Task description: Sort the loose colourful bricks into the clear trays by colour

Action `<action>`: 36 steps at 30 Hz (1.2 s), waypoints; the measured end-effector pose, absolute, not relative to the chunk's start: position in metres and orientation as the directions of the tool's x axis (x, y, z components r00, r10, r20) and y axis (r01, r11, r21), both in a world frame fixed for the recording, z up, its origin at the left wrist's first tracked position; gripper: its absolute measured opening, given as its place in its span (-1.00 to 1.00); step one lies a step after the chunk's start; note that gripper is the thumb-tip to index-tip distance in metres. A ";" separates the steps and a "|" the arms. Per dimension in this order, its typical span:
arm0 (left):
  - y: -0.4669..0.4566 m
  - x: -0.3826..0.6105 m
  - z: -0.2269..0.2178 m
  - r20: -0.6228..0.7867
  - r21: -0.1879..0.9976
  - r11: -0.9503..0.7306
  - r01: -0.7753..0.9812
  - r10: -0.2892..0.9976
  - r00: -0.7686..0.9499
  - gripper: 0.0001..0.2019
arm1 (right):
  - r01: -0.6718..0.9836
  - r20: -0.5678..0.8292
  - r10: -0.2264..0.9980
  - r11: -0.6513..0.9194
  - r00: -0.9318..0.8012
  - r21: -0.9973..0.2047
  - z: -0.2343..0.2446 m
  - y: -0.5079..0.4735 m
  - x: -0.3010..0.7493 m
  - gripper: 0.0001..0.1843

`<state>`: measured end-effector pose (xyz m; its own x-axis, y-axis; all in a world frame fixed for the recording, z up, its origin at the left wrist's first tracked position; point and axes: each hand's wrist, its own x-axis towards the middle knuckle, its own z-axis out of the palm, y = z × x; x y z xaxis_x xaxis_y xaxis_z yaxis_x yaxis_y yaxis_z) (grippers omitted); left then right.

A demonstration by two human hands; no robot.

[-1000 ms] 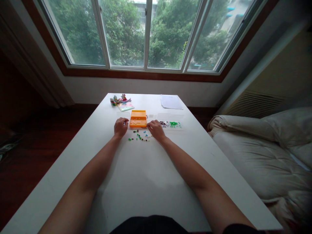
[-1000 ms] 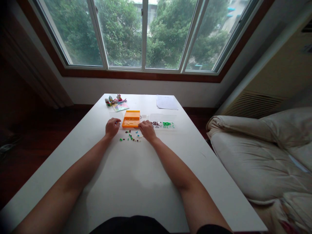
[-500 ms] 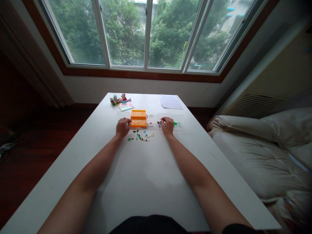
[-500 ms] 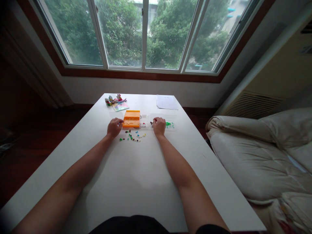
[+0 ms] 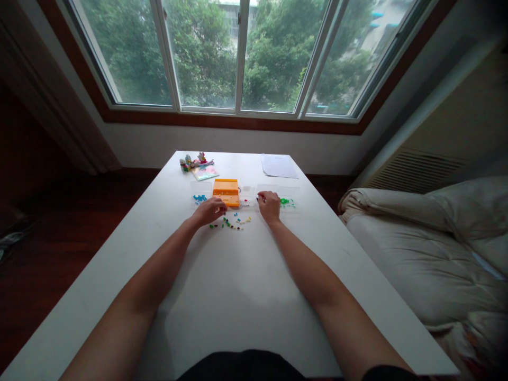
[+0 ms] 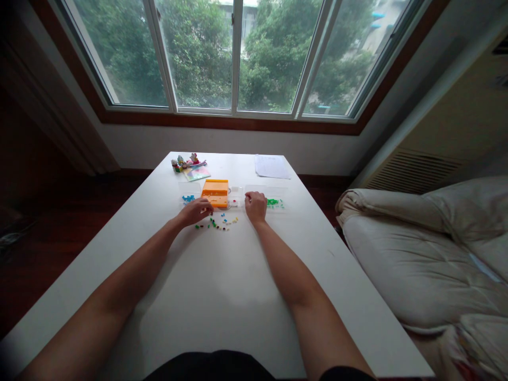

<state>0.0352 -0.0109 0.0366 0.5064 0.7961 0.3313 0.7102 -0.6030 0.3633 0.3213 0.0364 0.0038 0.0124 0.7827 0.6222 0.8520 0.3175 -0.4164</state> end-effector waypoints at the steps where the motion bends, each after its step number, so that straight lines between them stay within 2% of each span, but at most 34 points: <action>1: -0.013 0.038 0.039 0.297 0.346 -0.634 0.691 0.773 0.561 -0.83 | 0.855 0.624 0.782 0.322 0.003 -0.407 0.004 0.036 0.321 -0.78; 7: -0.024 0.046 0.052 0.176 0.287 -0.700 0.654 0.710 0.682 -0.81 | 0.848 0.641 0.766 0.371 -0.051 -0.377 0.007 0.032 0.319 -0.79; 14: -0.023 0.045 0.051 0.107 0.292 -0.702 0.650 0.699 0.707 -0.83 | 0.838 0.632 0.772 0.389 -0.069 -0.383 0.009 0.030 0.318 -0.79; 26: -0.016 0.042 0.039 0.181 0.312 -0.685 0.658 0.723 0.666 -0.86 | 0.819 0.632 0.767 0.430 -0.110 -0.380 0.009 0.027 0.313 -0.80; 36: -0.001 0.017 0.021 0.400 0.340 -0.533 0.774 0.827 0.394 -0.88 | 0.807 0.626 0.768 0.453 -0.136 -0.379 0.009 0.024 0.310 -0.79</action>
